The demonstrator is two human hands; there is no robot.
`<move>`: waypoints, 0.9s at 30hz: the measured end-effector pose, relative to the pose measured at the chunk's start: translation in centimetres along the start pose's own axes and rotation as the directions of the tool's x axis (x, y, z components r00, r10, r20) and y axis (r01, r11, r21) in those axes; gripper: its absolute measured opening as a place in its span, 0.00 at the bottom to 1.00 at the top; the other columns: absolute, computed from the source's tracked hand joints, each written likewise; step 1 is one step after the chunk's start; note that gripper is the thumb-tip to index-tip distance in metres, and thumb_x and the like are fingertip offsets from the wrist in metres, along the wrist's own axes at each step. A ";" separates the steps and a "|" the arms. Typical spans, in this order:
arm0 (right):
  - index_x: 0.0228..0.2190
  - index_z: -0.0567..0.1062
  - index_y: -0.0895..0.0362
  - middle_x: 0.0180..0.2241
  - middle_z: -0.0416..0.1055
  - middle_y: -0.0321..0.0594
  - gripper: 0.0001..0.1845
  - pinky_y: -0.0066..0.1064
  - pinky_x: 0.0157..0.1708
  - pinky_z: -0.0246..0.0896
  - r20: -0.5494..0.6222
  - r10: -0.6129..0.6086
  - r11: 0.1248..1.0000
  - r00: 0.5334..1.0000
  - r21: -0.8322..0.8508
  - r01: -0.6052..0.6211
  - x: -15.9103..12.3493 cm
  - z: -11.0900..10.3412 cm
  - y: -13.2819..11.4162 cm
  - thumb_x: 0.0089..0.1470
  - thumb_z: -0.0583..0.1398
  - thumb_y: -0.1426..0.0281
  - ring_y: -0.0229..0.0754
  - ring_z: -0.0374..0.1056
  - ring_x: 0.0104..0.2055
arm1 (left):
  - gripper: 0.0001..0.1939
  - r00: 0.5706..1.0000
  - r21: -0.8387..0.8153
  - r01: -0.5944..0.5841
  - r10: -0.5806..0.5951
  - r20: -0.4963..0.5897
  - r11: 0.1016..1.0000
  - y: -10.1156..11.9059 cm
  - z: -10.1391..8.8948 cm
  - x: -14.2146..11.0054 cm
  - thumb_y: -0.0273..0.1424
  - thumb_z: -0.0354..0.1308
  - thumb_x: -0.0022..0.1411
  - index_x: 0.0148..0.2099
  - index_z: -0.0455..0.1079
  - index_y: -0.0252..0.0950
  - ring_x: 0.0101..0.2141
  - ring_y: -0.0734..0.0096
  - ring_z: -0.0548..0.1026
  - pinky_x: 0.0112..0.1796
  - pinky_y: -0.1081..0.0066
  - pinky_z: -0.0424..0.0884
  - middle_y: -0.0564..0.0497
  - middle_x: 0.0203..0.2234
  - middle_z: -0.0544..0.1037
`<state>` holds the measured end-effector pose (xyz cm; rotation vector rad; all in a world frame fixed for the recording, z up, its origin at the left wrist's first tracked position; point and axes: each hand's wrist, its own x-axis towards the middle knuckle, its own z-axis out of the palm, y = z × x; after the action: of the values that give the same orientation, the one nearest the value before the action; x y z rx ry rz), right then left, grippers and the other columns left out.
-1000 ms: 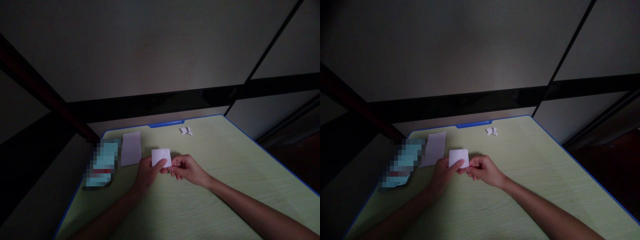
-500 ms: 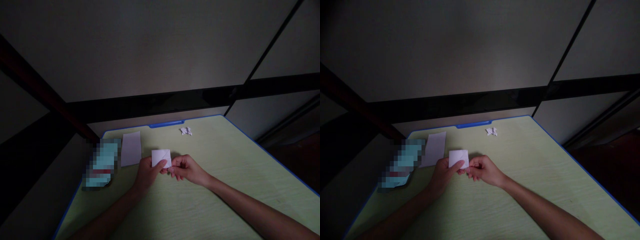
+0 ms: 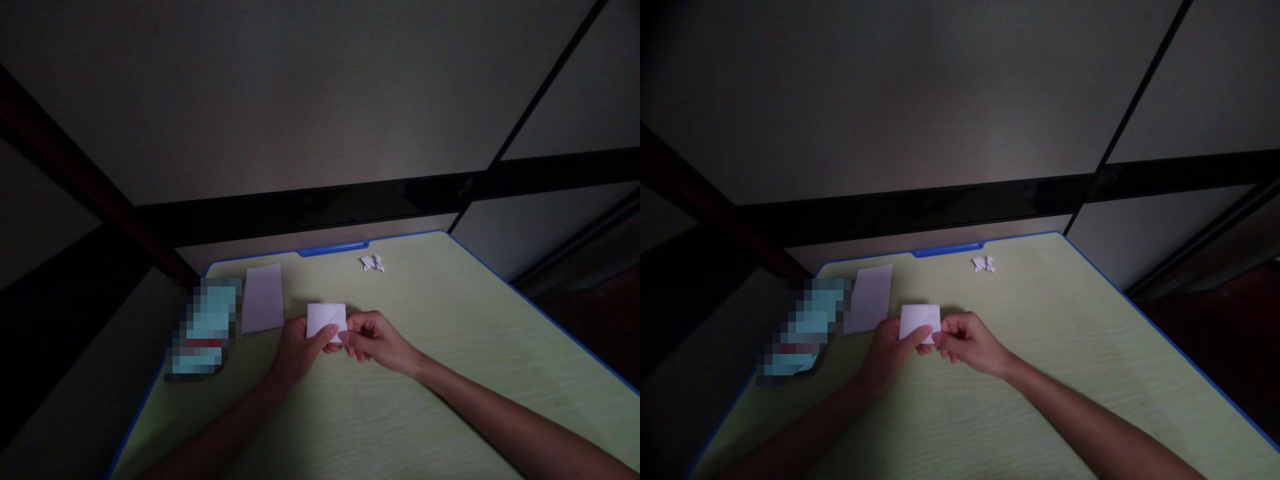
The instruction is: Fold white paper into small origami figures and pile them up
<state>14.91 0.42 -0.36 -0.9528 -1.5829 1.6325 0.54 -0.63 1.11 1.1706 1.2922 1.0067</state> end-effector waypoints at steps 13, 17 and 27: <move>0.12 0.59 0.60 0.16 0.62 0.35 0.18 0.22 0.16 0.44 -0.020 -0.138 0.990 0.990 -0.006 0.138 -0.4 0.3 0.2 0.48 0.50 0.64 0.29 0.50 0.17 | 0.11 0.991 -0.088 -0.050 0.061 0.122 0.995 -0.7 0.1 -0.1 0.33 0.57 0.44 0.18 0.67 0.30 0.15 0.77 0.66 0.19 0.78 0.61 0.53 0.11 0.70; 0.12 0.59 0.59 0.16 0.61 0.35 0.19 0.22 0.17 0.44 -0.005 -0.132 0.991 0.991 0.006 0.132 -0.3 0.4 -0.1 0.48 0.49 0.64 0.29 0.50 0.17 | 0.10 0.991 -0.135 -0.030 0.047 0.124 0.990 -0.9 0.2 0.0 0.33 0.57 0.43 0.19 0.68 0.30 0.16 0.77 0.66 0.20 0.78 0.62 0.53 0.11 0.70; 0.14 0.62 0.60 0.11 0.55 0.29 0.16 0.21 0.12 0.39 -0.091 -0.056 0.998 0.994 -0.008 0.056 0.8 0.3 0.4 0.45 0.52 0.63 0.27 0.45 0.12 | 0.12 0.996 -0.304 0.044 -0.019 0.087 0.952 -1.6 0.6 1.4 0.33 0.58 0.43 0.28 0.69 0.27 0.20 0.73 0.70 0.24 0.74 0.65 0.49 0.18 0.74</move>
<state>14.27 0.95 -0.81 -0.9633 -1.5396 1.5259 1.11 0.45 -0.75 0.9403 1.0423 1.0797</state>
